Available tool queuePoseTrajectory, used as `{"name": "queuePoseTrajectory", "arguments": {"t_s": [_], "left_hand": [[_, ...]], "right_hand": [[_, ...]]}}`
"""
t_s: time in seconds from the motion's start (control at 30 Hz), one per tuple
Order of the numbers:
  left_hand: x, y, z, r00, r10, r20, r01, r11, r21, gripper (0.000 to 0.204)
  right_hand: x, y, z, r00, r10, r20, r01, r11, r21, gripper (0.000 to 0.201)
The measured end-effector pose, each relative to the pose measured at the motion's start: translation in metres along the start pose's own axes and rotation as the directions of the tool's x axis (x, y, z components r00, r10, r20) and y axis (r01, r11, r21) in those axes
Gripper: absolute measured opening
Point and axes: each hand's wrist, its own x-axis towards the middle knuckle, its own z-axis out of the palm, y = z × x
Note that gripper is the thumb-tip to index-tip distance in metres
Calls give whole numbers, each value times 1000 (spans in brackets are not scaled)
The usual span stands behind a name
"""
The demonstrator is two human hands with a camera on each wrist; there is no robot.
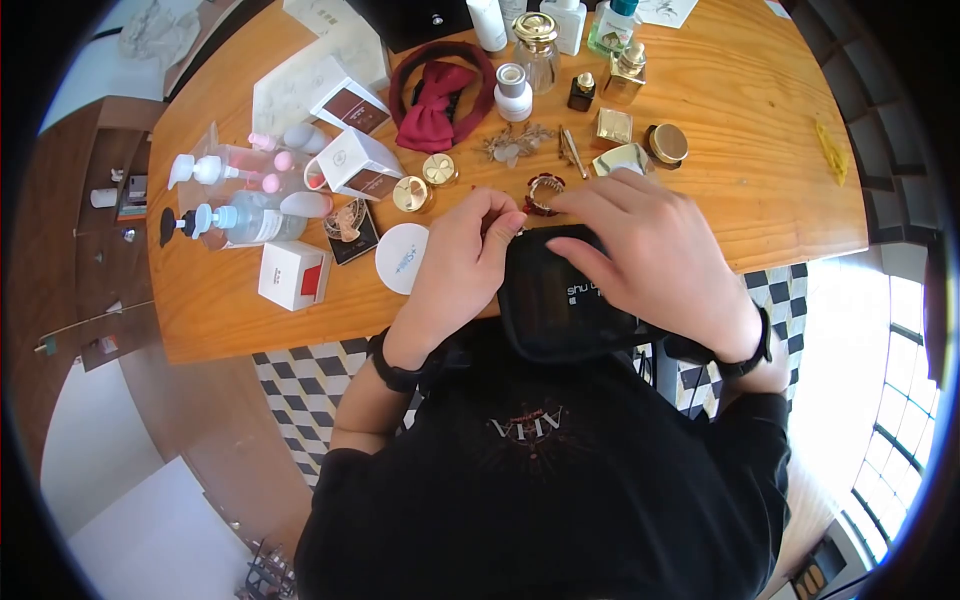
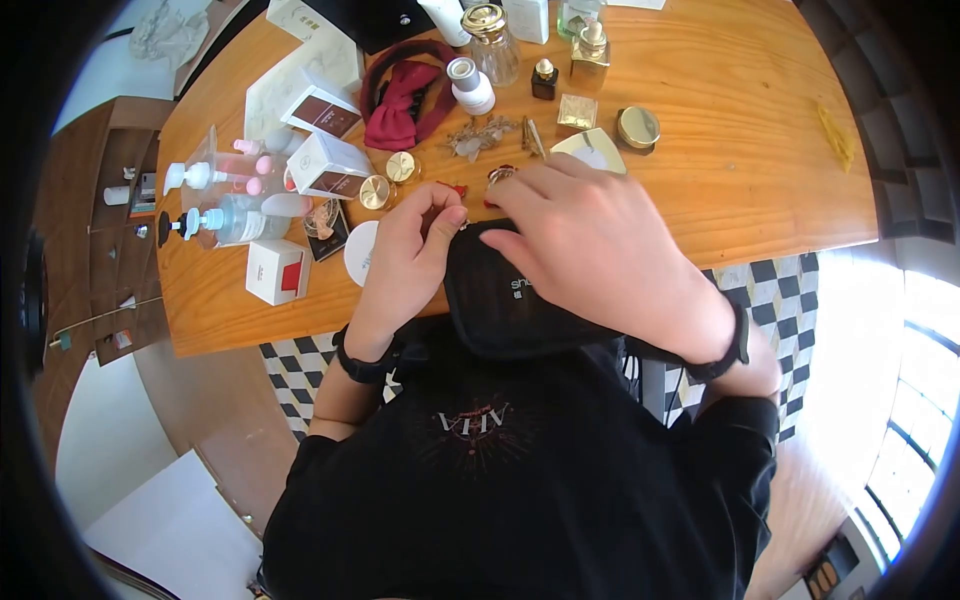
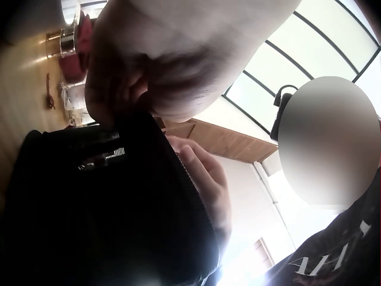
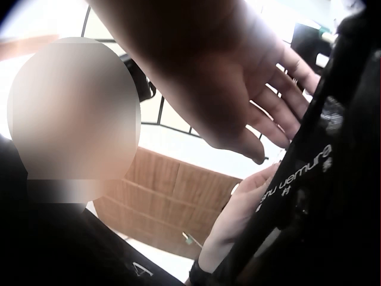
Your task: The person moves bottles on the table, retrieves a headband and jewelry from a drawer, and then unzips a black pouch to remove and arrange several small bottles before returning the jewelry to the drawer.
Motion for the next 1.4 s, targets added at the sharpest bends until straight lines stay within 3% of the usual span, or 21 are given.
{"name": "queuePoseTrajectory", "arguments": {"t_s": [0.13, 0.23, 0.33, 0.47, 0.67, 0.73, 0.83, 0.93, 1.07, 1.17, 1.27, 1.4], "left_hand": [[-2, -4, 1, 995, 89, -40, -87, 994, 62, 11], [-5, -11, 0, 987, 157, -24, -154, 983, 97, 9], [-10, -3, -9, 995, 92, 44, -98, 984, 149, 8], [-7, -4, -8, 992, 118, 43, -122, 986, 113, 8], [-2, -5, -4, 988, 156, 18, -157, 980, 124, 8], [-3, -5, -8, 987, 161, 19, -162, 974, 157, 8], [-11, -6, -20, 997, 59, 45, -66, 984, 167, 8], [-24, -8, -20, 987, 163, 6, -162, 976, 146, 8], [-32, -5, -21, 991, 131, 10, -130, 976, 173, 12], [-31, -12, -18, 983, 179, -32, -172, 971, 167, 12], [-26, -12, -13, 970, 229, -87, -213, 964, 159, 12], [-24, -17, -8, 949, 286, -131, -256, 944, 209, 13]], "right_hand": [[17, 3, 18, 967, -44, 250, 90, 980, -176, 14], [21, 1, 22, 972, -74, 225, 124, 968, -217, 22], [23, 20, 24, 975, -45, 217, 100, 963, -250, 19], [28, 11, 14, 966, 18, 258, -29, 999, 40, 8], [34, 15, 22, 927, -32, 373, 20, 999, 36, 12], [35, 19, 21, 927, 6, 376, -25, 999, 46, 12], [40, 27, 16, 921, 88, 379, -105, 994, 24, 12], [41, 24, 16, 918, 126, 375, -133, 991, -7, 11], [40, 21, 19, 924, 115, 364, -117, 993, -15, 9], [42, 17, 17, 968, -54, 246, 47, 998, 36, 13], [53, 15, 23, 932, -271, 239, 237, 958, 159, 12], [65, 18, 31, 905, -200, 374, 161, 978, 135, 11]]}}
